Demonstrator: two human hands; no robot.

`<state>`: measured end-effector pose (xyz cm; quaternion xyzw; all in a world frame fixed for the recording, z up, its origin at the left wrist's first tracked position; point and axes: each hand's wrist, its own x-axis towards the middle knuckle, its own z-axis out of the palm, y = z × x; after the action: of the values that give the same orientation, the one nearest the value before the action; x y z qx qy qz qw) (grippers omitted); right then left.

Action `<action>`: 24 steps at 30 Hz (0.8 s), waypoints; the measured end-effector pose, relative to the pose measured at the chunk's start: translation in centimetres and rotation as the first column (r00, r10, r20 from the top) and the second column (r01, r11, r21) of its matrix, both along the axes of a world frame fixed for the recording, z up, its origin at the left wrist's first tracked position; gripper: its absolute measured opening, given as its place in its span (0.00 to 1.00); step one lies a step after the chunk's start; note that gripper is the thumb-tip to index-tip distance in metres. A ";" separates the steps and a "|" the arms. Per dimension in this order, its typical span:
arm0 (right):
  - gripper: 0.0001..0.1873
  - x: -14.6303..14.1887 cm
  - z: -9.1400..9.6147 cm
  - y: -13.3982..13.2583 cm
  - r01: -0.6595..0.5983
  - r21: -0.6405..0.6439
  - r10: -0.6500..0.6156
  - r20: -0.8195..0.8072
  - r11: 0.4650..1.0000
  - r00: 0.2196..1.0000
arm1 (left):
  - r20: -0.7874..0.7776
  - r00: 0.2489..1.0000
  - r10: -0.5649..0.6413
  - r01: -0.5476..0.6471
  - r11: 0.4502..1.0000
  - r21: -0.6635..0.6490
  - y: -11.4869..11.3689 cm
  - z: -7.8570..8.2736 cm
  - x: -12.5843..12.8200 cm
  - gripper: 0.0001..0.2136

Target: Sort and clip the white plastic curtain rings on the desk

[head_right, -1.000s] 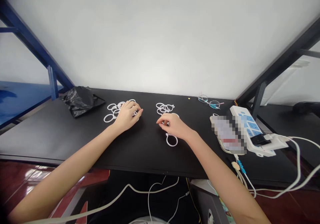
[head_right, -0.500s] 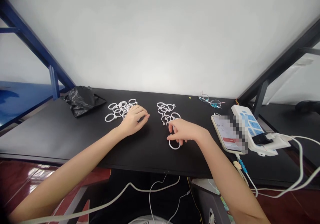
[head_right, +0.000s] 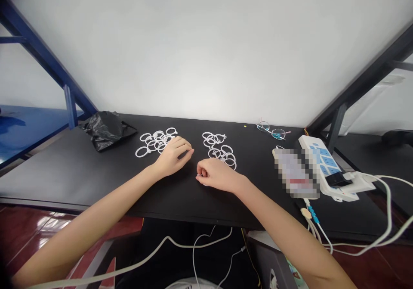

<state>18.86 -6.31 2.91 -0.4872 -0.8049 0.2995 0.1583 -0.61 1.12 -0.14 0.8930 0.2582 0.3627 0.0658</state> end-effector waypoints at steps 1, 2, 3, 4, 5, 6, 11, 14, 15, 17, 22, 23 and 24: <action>0.06 -0.3 -0.4 0.1 0.013 0.051 -0.011 -0.040 0.999 0.999 | 0.017 1.000 -0.002 0.003 1.000 -0.020 0.0 0.0 -0.1 0.12; 0.06 -0.6 -0.8 0.2 0.051 0.091 -0.040 -0.113 0.995 0.993 | 0.041 0.999 -0.011 0.013 0.999 -0.044 0.0 0.1 -0.2 0.12; 0.07 -0.9 -1.2 0.3 0.106 0.110 -0.080 -0.217 0.988 0.973 | 0.070 0.997 -0.033 0.037 0.997 -0.066 -0.1 0.2 -0.2 0.12; 0.08 -1.2 -1.6 0.4 0.174 0.105 -0.129 -0.342 0.979 0.931 | 0.100 0.993 -0.068 0.077 0.994 -0.084 -0.2 0.3 -0.3 0.12; 0.10 -1.5 -1.8 0.4 0.237 0.079 -0.175 -0.465 0.968 0.868 | 0.128 0.985 -0.113 0.126 0.987 -0.095 -0.3 0.4 -0.4 0.13; 0.12 -1.8 -2.0 0.4 0.285 0.045 -0.210 -0.569 0.957 0.795 | 0.150 0.975 -0.165 0.181 0.978 -0.102 -0.4 0.5 -0.4 0.16; 0.15 -2.7 -2.3 0.2 0.367 -0.015 -0.246 -0.767 0.930 0.592 | 0.141 0.967 -0.213 0.240 0.949 -0.206 -1.1 0.2 0.2 0.20; 0.15 -2.9 -2.4 0.0 0.363 -0.012 -0.236 -0.780 0.932 0.580 | 0.123 0.985 -0.124 0.151 0.958 -0.245 -1.2 -0.1 0.4 0.15; 0.15 -3.0 -2.5 0.0 0.356 -0.004 -0.227 -0.778 0.935 0.586 | 0.125 0.987 -0.105 0.132 0.963 -0.236 -1.2 -0.2 0.4 0.16; 0.12 -3.1 -2.7 0.1 0.351 0.033 -0.203 -0.765 0.936 0.611 | 0.114 0.992 -0.061 0.082 0.978 -0.194 -1.3 -0.1 0.3 0.18; 0.03 -2.9 -2.9 -0.1 0.383 0.312 -0.102 -0.645 0.870 0.757 | 0.028 0.995 0.100 -0.101 0.994 0.037 -1.5 0.2 0.2 0.17; 0.02 -2.8 -3.0 -0.1 0.382 0.396 -0.075 -0.606 0.835 0.792 | 0.033 0.994 0.103 -0.106 0.988 0.109 -1.4 0.2 0.1 0.17; 0.02 -2.8 -3.0 -0.2 0.369 0.482 -0.039 -0.566 0.794 0.824 | 0.048 0.995 0.090 -0.097 0.977 0.189 -1.4 0.2 0.0 0.17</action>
<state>16.05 -6.52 -0.07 -0.4025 -0.7212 0.1459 0.5445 -0.59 -0.24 0.08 0.8748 0.2626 0.4058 -0.0325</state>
